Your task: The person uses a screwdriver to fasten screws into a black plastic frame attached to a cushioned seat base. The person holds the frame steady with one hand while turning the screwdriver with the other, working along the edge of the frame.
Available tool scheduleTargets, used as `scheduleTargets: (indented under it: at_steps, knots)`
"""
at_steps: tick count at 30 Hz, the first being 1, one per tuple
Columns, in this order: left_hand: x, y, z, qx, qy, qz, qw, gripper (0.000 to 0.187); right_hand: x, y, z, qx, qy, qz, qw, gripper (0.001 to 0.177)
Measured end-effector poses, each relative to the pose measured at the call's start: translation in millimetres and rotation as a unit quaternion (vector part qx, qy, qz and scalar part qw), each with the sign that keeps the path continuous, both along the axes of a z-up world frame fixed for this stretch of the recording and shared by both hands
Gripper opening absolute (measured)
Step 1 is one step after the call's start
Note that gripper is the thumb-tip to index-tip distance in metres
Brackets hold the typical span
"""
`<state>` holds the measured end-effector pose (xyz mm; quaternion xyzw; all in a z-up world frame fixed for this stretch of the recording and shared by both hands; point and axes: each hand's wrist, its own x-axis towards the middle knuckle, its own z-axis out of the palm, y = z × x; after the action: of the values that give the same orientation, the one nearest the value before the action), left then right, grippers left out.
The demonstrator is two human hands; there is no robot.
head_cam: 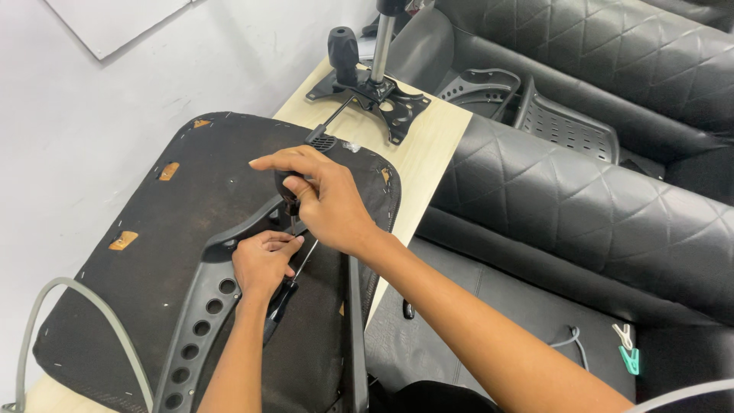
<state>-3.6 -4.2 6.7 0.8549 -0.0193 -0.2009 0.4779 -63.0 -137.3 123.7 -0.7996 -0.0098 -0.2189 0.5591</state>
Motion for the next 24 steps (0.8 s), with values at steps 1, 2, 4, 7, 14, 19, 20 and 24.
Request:
scheduleTargets:
  at_steps: [1,2,4,7,14,19,20,24]
  knots:
    - [1,1,1,-0.007,-0.001,0.009,1.0,0.023,-1,1,0,-0.001,-0.007,0.007,1.0,0.042]
    - [1,-1,0,-0.014,0.001,0.016,1.0,0.024,-2,0,-1,-0.003,-0.012,0.011,1.0,0.042]
    - [-1,-2,-1,-0.023,0.002,0.023,0.999,0.024,-6,-1,-2,0.007,-0.014,0.027,0.999,0.042]
    - [-2,-2,0,-0.027,-0.004,0.026,0.999,0.025,-11,0,-1,0.026,-0.001,0.044,0.999,0.041]
    - [-6,-1,-5,-0.062,-0.03,0.03,0.997,0.029,-20,0,-8,0.025,-0.006,0.054,0.998,0.04]
    - [-5,3,-4,-0.044,-0.055,0.004,0.997,0.039,-22,4,-9,0.017,-0.023,0.05,0.998,0.04]
    - [-5,2,-5,-0.025,-0.056,-0.003,0.998,0.038,-22,4,-9,0.013,-0.024,0.045,0.999,0.038]
    - [-2,3,-9,0.002,-0.064,-0.019,0.998,0.035,-15,6,-2,0.054,-0.002,0.062,0.997,0.035]
